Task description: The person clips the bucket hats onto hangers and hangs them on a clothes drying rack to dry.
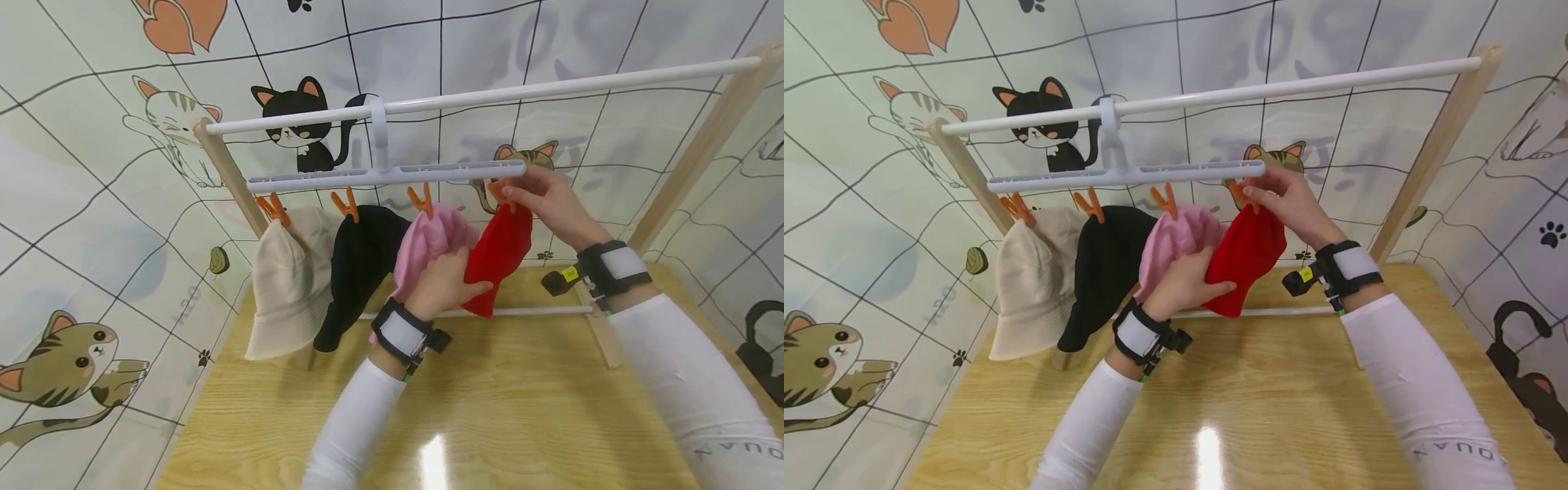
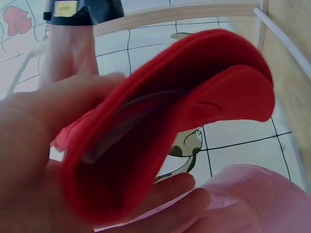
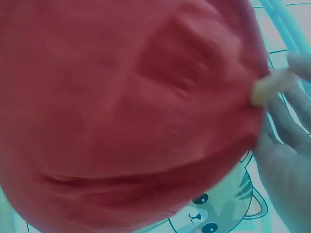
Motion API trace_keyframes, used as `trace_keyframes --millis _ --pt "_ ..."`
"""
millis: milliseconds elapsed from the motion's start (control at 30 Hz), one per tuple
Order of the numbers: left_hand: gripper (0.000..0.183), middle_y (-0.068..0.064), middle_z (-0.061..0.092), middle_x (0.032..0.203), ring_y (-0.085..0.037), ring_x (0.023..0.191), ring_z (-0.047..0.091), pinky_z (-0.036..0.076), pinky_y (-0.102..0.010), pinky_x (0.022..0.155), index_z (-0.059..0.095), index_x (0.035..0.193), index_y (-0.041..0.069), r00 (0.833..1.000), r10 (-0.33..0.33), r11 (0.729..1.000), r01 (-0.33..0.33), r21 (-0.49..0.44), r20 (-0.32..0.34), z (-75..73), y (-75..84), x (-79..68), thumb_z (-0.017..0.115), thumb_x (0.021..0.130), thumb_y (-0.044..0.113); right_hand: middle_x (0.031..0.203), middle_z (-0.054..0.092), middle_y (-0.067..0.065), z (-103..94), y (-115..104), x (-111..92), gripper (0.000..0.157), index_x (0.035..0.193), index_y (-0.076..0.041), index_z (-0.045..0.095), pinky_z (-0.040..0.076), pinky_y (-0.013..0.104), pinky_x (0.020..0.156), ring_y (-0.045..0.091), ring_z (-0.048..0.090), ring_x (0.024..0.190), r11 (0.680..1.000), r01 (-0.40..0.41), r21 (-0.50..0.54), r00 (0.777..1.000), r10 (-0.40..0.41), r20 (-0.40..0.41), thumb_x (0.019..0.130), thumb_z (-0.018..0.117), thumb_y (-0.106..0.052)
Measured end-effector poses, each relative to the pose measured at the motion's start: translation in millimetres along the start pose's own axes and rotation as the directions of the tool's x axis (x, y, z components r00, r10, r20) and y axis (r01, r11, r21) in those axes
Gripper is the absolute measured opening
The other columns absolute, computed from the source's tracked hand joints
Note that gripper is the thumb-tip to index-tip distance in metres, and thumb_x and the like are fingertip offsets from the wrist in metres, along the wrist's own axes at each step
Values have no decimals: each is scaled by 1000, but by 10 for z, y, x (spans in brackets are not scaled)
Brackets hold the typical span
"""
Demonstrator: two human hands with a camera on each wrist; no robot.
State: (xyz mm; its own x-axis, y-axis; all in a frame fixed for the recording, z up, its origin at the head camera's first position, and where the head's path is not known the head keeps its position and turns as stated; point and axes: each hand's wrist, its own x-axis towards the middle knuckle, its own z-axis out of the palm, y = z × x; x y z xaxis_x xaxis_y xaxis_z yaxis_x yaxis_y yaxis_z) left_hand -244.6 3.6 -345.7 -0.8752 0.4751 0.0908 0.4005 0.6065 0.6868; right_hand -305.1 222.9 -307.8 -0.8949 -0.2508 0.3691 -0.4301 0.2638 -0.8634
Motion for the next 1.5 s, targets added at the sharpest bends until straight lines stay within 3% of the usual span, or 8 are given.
trace_keyframes --millis 233,467,600,733,900,1067,1267,1500 --pt "49 2 68 100 -6 71 59 48 -16 59 55 123 12 1000 19 997 -19 77 0 -27 53 -59 77 82 27 115 65 0 -76 42 -19 35 133 -14 58 47 23 74 23 55 97 999 50 5 995 -49 -91 98 57 -15" --pt "42 2 65 80 -9 58 56 46 -18 53 60 117 9 1000 26 994 -26 105 2 -47 107 -94 77 83 27 114 63 0 -177 93 -52 32 130 -8 58 43 23 74 23 50 94 999 27 19 992 -24 -120 98 57 -15" --pt "37 1 60 70 -11 53 54 44 -20 49 59 113 9 999 36 994 -37 103 10 -59 120 -119 76 84 26 115 62 1 -240 114 -88 33 130 -10 58 44 22 73 23 50 93 1000 5 -1 991 -5 -133 98 57 -16" --pt "40 1 57 64 -11 52 54 44 -20 48 55 117 10 997 76 995 -76 58 1 -70 119 -154 75 85 23 116 61 0 -301 115 -128 35 132 -12 57 47 20 72 22 51 93 999 -22 -34 990 17 -139 98 57 -18" --pt "48 1 63 78 -8 58 55 46 -19 53 52 126 11 987 157 987 -157 20 -39 -81 108 -196 76 84 17 118 61 1 -350 98 -169 36 133 -13 56 49 18 74 21 54 99 999 -28 -29 990 23 -141 97 58 -17" --pt "39 0 60 77 -9 60 52 44 -18 53 55 120 11 974 210 976 -203 84 -86 -109 123 -242 73 86 17 116 61 -2 -384 72 -200 37 133 -9 54 48 15 75 17 56 99 998 -57 -38 986 50 -159 97 58 -18" --pt "26 0 61 75 -10 59 53 44 -18 52 60 110 9 979 163 983 -151 109 -120 -155 162 -320 71 88 20 126 52 6 -421 58 -274 40 137 -9 49 46 19 88 18 50 110 982 -96 -161 983 68 -172 99 54 -22" --pt "31 -5 66 82 -11 59 55 43 -17 49 63 114 5 981 124 983 -101 153 -149 -213 133 -426 70 89 21 138 44 16 -407 7 -446 46 142 -4 41 37 32 104 29 41 123 948 -159 -276 967 93 -238 100 50 -24"
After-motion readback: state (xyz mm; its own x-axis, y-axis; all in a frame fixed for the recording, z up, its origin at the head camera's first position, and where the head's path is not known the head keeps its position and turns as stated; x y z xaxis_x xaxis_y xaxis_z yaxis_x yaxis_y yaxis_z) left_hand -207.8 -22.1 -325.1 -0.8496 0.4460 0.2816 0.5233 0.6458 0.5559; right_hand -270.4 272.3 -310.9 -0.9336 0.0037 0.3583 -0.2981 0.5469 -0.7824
